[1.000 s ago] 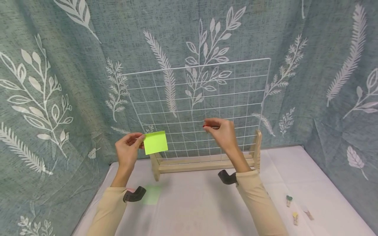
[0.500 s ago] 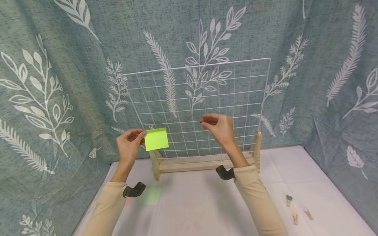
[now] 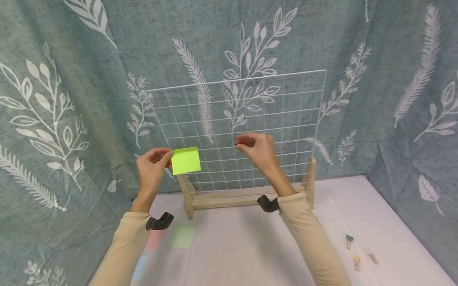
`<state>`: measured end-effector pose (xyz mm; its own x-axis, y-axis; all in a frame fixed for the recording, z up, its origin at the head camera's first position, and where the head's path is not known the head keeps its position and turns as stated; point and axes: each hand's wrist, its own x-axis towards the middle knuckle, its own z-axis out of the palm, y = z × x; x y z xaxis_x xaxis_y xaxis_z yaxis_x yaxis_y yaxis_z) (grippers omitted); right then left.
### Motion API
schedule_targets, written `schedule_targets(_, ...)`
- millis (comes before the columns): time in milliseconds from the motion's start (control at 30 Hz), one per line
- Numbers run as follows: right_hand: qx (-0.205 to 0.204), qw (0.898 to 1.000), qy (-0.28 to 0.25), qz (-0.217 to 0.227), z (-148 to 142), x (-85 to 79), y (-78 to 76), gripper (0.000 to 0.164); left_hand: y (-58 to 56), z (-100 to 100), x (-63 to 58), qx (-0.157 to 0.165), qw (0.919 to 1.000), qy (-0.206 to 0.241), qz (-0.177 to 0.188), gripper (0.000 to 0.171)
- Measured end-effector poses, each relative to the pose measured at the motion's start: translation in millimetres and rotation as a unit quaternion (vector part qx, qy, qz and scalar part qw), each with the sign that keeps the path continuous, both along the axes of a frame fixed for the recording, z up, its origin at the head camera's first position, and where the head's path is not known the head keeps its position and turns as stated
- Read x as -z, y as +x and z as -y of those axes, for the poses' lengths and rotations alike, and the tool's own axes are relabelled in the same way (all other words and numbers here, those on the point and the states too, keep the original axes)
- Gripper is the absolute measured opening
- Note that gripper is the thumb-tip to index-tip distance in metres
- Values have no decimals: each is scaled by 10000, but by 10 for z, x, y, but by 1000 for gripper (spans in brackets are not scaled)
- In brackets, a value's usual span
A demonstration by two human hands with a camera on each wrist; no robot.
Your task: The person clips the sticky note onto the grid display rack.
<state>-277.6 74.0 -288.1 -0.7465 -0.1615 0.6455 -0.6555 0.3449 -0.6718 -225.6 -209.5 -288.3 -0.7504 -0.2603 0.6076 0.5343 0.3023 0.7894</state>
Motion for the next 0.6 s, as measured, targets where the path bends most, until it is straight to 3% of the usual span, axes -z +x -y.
schedule_targets(267, -173, 9997, -125, -144, 65, -195, -30, 21, -57, -39, -212, 75, 9993, 139, -343, 17)
schedule_targets(400, -261, 9991, -268, -202, 131, -128, -35, 20, -73, -41, -270, -48, 9991, -88, -411, 15)
schedule_targets(600, -235, 9984, -386, -344, 209, -21, -71, 20, -197, -78, -413, -254, 9987, -240, -380, 14)
